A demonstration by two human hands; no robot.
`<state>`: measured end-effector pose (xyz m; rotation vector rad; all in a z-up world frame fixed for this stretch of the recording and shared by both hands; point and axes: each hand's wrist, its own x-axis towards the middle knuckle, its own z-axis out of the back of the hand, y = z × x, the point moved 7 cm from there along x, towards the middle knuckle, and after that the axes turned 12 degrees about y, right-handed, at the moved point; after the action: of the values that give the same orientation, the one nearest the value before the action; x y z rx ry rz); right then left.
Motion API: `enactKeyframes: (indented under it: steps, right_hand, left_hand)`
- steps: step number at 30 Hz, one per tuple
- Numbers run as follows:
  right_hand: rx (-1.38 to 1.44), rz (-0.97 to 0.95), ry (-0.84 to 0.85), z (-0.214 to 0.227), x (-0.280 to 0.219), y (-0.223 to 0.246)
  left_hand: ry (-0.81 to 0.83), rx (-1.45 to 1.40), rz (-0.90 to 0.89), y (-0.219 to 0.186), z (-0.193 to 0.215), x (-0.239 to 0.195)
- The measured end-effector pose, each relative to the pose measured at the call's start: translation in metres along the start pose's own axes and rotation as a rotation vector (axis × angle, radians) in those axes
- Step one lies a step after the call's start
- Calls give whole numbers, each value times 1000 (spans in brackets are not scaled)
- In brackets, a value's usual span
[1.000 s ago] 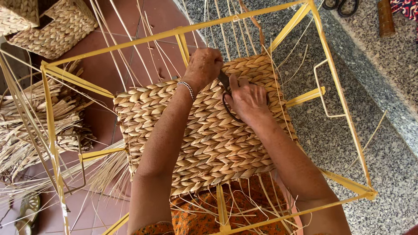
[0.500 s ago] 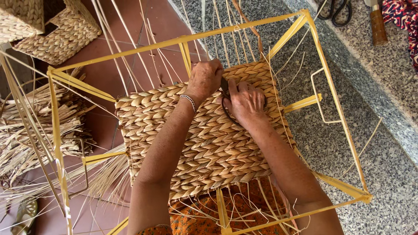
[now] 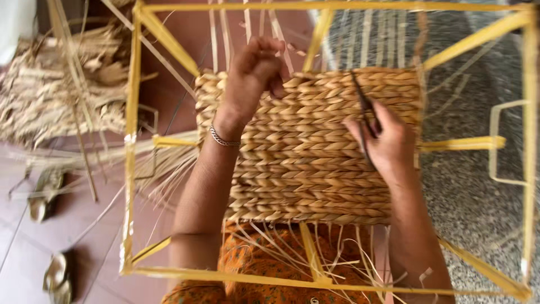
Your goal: The person wipes a woven basket with a blue cloth, then uses a knife to trim protruding straw along the edges. They flip the basket to work on the underside and continue trimming the edges. The basket is placed on a yellow metal frame during the process.
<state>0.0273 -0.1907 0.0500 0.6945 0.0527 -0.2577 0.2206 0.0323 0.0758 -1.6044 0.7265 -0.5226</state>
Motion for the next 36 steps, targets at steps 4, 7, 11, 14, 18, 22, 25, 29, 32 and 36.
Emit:
enactKeyframes:
  steps: [4,7,11,14,18,22,25,29,32,36]
  right_hand:
    - [105,94,34,-4,-7,28]
    - [-3,207,43,-11,-9,53]
    - [-201,356,65,-32,-8,80]
    - [-294,354,146,-53,0,84]
    - [-385,441,170,-73,-2,88]
    - [-426,421,249,-89,2,90]
    - [-441,427,262,-96,7,98]
    - [-439,469,235,-103,11,111]
    - [-433,491,239,-110,15,120]
    - [-402,458,298,-120,19,121]
  left_hand:
    - [-365,-368,-323,-27,42,-60]
    - [-468,-76,-313,-25,43,-93]
    - [-363,801,-89,-13,35,-105]
    - [-244,1020,108,12,28,-105]
    - [-146,1108,160,37,22,-98]
    - [-158,1135,120,43,27,-92]
    - [-222,995,129,41,39,-93]
    - [-268,873,126,36,48,-96]
    - [-256,841,141,31,48,-97]
    - [-242,834,135,27,45,-95]
